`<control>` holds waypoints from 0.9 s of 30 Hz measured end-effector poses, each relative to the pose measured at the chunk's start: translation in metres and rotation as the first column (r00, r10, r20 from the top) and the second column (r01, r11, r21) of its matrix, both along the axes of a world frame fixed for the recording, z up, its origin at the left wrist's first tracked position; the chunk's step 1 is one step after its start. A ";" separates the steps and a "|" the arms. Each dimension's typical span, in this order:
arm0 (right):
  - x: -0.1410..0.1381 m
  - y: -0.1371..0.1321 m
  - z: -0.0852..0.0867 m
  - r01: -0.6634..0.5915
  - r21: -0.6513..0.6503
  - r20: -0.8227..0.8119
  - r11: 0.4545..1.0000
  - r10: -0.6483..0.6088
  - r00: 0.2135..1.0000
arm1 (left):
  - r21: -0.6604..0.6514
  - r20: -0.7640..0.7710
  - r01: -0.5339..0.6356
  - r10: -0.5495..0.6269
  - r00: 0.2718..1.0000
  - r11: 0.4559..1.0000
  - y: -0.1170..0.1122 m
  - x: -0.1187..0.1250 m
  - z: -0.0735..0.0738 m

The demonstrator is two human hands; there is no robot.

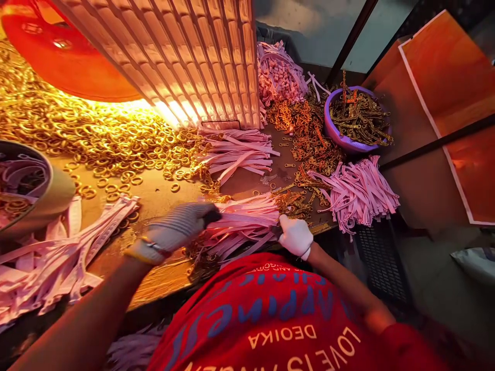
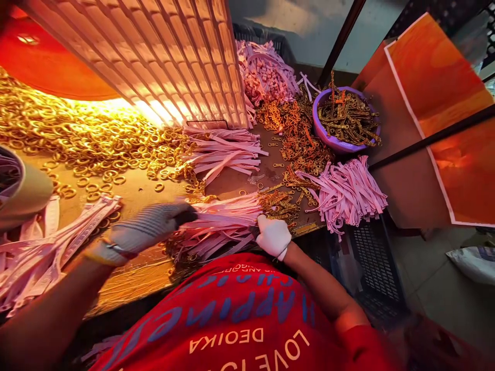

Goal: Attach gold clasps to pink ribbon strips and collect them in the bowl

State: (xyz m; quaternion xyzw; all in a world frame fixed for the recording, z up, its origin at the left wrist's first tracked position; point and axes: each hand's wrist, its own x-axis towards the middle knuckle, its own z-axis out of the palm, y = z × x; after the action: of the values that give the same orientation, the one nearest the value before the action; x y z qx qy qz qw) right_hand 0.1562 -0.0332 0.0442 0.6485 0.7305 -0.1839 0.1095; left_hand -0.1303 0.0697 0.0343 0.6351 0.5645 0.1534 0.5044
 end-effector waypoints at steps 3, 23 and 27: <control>0.033 0.007 -0.008 0.010 0.055 -0.070 0.998 -0.006 0.998 | 0.081 -0.191 0.034 -0.018 0.982 0.996 0.003 -0.027 -0.006; 0.142 0.143 -0.105 0.162 0.022 0.193 0.987 -0.163 0.968 | -0.817 0.389 -0.100 0.671 0.632 0.568 -0.047 0.060 0.008; 0.135 0.129 -0.089 0.254 0.088 0.053 0.963 -0.259 0.964 | -0.697 0.446 -0.178 0.614 0.651 0.695 -0.051 0.062 -0.001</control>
State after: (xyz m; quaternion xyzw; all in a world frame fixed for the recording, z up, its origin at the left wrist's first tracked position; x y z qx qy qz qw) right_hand 0.2908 0.0954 -0.0444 0.7471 0.6434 -0.1458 0.0820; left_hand -0.0680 0.0188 0.0335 0.1985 0.5020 0.2911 0.7899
